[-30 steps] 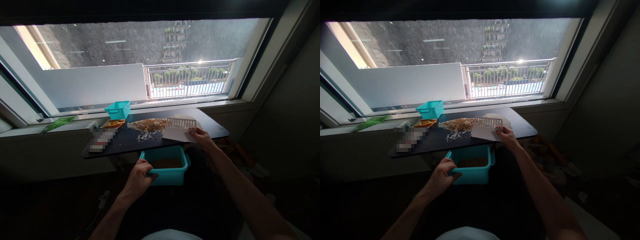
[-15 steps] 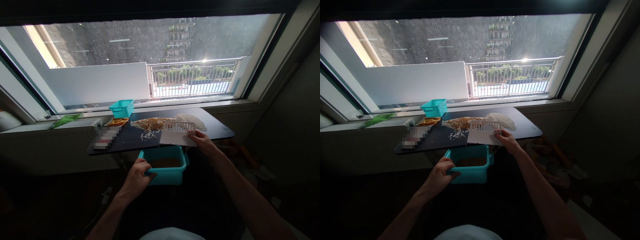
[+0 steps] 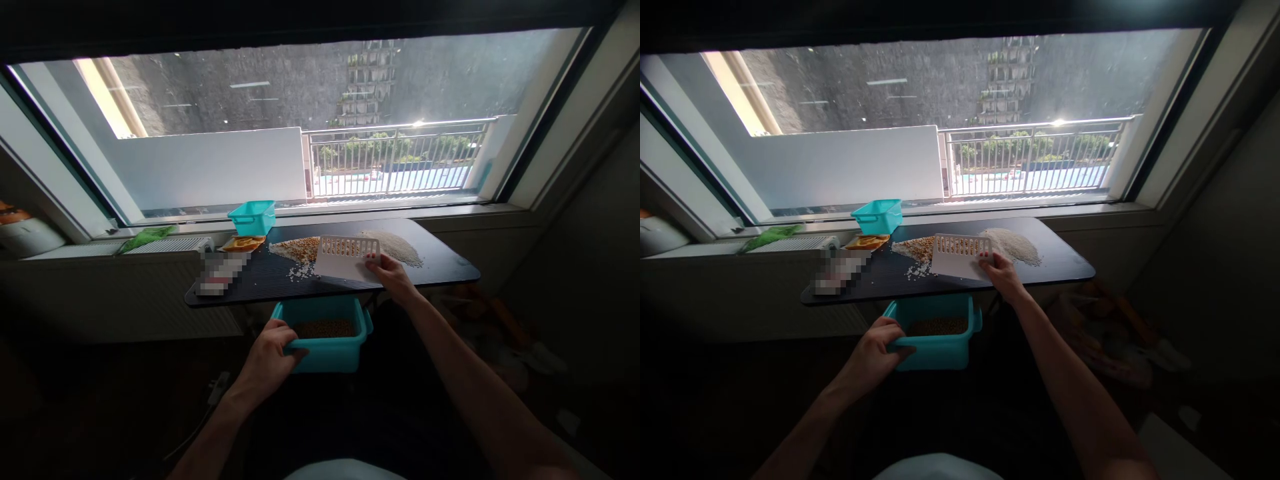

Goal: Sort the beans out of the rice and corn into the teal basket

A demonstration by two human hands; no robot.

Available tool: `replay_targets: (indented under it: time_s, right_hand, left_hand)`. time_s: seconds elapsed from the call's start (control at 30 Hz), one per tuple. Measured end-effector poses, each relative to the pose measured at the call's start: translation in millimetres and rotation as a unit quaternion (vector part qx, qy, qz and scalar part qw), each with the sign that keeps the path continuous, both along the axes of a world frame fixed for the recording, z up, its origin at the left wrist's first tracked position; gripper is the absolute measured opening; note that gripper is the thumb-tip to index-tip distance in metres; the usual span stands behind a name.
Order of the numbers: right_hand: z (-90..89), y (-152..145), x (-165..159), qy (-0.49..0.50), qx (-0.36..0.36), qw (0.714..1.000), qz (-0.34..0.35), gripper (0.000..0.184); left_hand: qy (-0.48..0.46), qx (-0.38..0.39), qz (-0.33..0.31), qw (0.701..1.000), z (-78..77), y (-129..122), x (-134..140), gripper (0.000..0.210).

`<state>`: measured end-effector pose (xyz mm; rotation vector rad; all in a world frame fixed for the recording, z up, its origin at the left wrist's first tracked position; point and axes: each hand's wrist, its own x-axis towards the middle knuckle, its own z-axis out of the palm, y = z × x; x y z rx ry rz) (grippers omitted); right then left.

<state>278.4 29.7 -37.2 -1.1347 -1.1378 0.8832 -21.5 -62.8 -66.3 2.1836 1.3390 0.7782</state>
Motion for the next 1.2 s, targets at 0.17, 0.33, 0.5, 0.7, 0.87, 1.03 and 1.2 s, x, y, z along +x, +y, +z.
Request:
replay_targets:
  time_s: [0.17, 0.33, 0.5, 0.7, 0.87, 1.03, 1.2]
  right_hand:
    - [4.2, -12, 3, -0.014, -0.017, 0.999, 0.029, 0.04]
    - [9.8, -27, 19, -0.027, -0.034, 0.998, 0.044, 0.045]
    - [12.3, -21, 35, -0.024, 0.009, 0.998, -0.063, 0.052]
    - [15.2, -12, 35, -0.049, 0.026, 0.994, -0.099, 0.054]
    - [10.9, -10, 31, -0.063, 0.026, 0.993, -0.099, 0.054]
    - [6.3, -4, 22, -0.067, 0.029, 0.994, -0.083, 0.055]
    - [4.6, -2, 21, -0.066, 0.025, 0.995, -0.071, 0.057]
  left_hand:
    - [0.003, 0.001, 0.008, 1.0, -2.6, 1, -6, 0.014]
    - [0.006, 0.003, 0.014, 1.0, -0.3, 0, -6, 0.017]
    - [0.012, 0.008, 0.005, 1.0, -0.4, 0, -5, 0.018]
    - [0.011, 0.013, 0.002, 1.0, -5.4, 1, -2, 0.016]
    - [0.009, 0.017, -0.003, 1.0, -7.2, 2, 0, 0.016]
    - [0.006, 0.025, -0.006, 1.0, -7.1, 2, 3, 0.013]
    - [0.005, 0.019, -0.011, 1.0, -4.6, -1, 6, 0.015]
